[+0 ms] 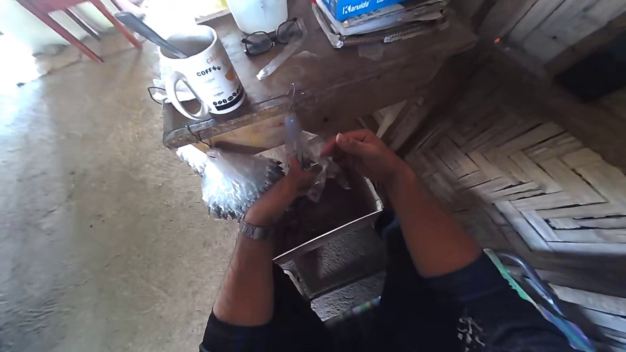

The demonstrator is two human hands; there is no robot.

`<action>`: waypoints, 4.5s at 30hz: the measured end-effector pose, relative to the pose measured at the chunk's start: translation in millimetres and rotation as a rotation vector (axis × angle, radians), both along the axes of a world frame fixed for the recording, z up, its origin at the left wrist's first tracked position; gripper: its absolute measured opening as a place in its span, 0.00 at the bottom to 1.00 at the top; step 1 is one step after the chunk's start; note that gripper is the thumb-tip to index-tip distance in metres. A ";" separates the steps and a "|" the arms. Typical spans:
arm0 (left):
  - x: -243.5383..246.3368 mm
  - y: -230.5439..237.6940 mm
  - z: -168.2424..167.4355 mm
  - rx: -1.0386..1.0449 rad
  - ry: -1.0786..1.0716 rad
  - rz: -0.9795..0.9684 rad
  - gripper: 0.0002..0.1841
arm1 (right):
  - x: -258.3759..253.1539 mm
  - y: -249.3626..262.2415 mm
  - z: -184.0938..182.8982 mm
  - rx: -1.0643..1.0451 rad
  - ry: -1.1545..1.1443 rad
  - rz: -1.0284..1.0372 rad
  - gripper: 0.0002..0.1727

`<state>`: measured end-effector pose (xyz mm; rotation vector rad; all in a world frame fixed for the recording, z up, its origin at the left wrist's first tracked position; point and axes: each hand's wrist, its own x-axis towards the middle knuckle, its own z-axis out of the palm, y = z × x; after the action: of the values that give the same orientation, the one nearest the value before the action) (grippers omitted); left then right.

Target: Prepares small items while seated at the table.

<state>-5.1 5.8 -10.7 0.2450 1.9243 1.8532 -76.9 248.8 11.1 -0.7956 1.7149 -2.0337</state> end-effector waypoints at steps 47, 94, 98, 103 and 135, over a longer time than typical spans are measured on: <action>-9.1 -10.7 7.4 -0.064 0.363 0.244 0.11 | 4.0 7.9 18.5 0.389 0.367 -0.054 0.20; -27.6 -4.1 37.8 -0.082 0.660 0.416 0.07 | 12.4 -52.8 5.8 0.047 0.154 -0.225 0.16; -50.5 -1.5 43.5 0.080 0.661 0.416 0.08 | 2.8 -61.3 7.8 -0.122 0.123 -0.325 0.13; -60.2 11.2 52.7 0.028 0.699 0.544 0.10 | -4.3 -71.8 11.3 -0.168 0.108 -0.422 0.12; -21.3 5.8 63.5 0.072 0.425 0.499 0.17 | 3.1 -77.9 -12.6 0.381 0.309 -0.694 0.15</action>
<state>-26.4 11.6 52.9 0.2058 2.3707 2.3430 -73.9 170.9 -1.5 -0.4308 2.7467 -1.9120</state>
